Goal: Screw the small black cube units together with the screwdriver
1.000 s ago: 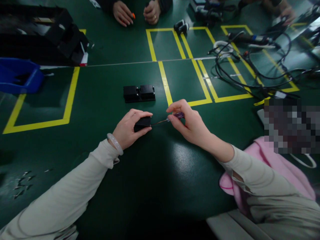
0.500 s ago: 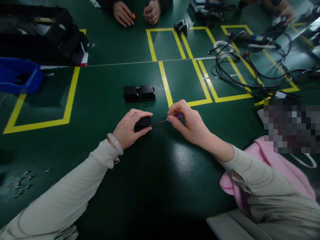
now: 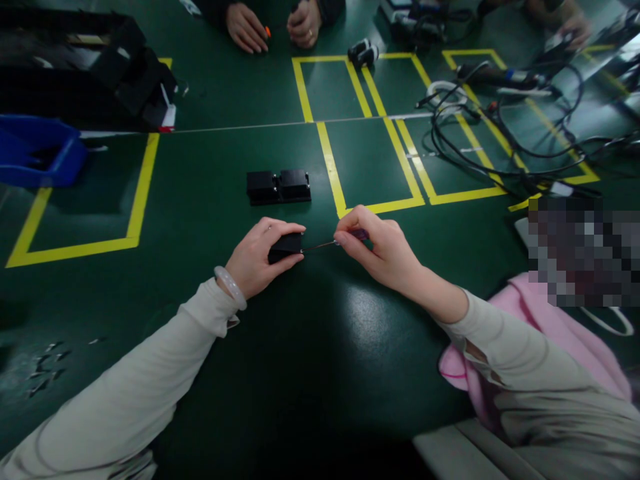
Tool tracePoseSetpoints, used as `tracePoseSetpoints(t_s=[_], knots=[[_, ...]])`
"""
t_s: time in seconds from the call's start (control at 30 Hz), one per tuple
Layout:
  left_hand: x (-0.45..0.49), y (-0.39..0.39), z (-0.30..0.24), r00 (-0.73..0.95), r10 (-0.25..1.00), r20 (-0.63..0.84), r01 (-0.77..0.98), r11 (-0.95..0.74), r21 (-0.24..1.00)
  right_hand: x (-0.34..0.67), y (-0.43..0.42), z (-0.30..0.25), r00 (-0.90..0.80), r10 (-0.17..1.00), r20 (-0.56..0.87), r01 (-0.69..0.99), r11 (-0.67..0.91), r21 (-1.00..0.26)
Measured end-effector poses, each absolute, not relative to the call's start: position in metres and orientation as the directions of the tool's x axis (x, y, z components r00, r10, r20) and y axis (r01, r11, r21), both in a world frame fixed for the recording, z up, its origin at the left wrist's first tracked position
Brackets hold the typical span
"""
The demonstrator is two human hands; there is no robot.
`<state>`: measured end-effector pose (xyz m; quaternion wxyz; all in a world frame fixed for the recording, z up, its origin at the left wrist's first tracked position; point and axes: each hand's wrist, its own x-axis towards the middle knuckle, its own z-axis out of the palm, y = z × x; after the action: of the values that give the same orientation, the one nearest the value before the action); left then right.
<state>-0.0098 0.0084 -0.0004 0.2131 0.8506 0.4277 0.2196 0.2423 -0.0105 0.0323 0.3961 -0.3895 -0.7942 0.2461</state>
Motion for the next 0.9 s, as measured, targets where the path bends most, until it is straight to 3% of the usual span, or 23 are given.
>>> tracePoseSetpoints(t_s=[0.9], knots=[[-0.0098,0.008,-0.0003,0.54,0.819,0.197,0.629,-0.547,0.552,0.2423,-0.0104,0.0307,-0.363,0.83,0.424,0.421,0.552,-0.72]])
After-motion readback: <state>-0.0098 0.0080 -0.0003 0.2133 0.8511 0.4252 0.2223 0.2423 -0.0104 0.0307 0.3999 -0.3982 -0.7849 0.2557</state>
